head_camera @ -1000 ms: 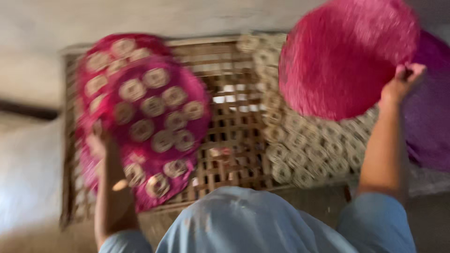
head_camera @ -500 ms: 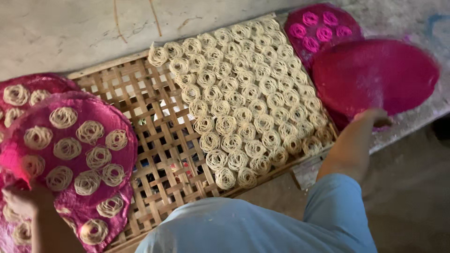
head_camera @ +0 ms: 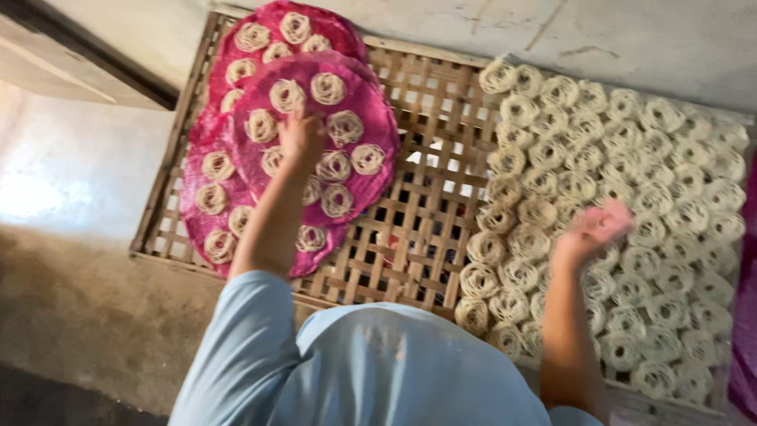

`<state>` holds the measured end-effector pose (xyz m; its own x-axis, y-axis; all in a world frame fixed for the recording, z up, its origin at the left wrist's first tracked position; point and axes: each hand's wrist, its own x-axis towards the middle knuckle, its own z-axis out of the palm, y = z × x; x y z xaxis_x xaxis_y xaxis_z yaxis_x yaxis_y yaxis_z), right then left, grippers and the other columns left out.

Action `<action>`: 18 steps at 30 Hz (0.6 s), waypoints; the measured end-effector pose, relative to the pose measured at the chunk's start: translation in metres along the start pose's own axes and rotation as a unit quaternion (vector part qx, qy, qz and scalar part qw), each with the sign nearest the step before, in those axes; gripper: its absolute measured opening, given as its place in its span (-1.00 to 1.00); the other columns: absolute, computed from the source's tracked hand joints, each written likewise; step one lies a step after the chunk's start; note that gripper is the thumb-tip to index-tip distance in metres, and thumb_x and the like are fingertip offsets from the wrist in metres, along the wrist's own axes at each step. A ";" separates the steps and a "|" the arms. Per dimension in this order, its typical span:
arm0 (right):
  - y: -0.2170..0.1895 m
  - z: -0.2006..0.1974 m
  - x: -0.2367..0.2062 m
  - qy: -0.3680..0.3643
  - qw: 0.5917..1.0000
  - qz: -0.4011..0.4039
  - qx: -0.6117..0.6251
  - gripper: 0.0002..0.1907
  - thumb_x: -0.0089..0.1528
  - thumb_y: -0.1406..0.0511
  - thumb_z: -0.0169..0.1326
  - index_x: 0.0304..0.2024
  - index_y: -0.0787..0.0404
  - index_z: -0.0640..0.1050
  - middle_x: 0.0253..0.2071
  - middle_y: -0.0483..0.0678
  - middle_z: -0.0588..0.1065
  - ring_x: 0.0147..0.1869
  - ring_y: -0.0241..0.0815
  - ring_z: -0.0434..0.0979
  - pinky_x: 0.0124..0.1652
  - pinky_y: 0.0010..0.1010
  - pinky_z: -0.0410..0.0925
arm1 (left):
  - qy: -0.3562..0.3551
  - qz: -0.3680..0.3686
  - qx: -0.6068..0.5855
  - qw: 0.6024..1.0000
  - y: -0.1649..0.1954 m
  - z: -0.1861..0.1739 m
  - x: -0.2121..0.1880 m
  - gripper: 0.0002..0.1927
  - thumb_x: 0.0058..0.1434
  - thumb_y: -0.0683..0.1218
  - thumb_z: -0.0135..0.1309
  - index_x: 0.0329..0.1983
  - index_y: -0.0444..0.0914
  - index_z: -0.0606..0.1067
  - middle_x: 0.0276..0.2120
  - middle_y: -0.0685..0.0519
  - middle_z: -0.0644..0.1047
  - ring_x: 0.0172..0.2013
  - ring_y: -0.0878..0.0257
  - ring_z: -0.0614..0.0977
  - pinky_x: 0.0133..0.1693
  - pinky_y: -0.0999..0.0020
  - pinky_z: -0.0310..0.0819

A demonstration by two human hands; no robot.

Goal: The person picks up dried noodle nests one at a time from a bamboo drying rack and places them in rows onto round pink mesh sheets. When a sheet is filled, the person stacks it with the other filled sheets on the rack and continues filling the next sheet.

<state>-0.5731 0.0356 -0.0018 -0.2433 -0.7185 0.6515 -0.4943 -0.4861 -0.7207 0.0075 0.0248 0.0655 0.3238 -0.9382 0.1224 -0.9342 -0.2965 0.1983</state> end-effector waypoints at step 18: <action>-0.162 0.339 -0.052 -0.411 0.781 0.399 0.248 -0.85 0.33 0.30 0.08 -0.09 0.21 0.55 -0.29 -0.12 0.53 -0.27 -0.31 0.46 -0.27 -0.47 0.41 | -0.104 -0.012 -0.077 0.991 0.020 0.019 0.051 -0.70 0.29 0.14 0.03 -0.18 -0.17 0.52 -0.29 -0.09 0.62 -0.30 0.00 0.67 -0.34 0.05 0.62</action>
<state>-0.1973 -0.0167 0.0003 0.4102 -0.8686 -0.2781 -0.0251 0.2940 -0.9555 0.0026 -0.0324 0.0571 0.2919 -0.9527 -0.0845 -0.8875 -0.3028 0.3473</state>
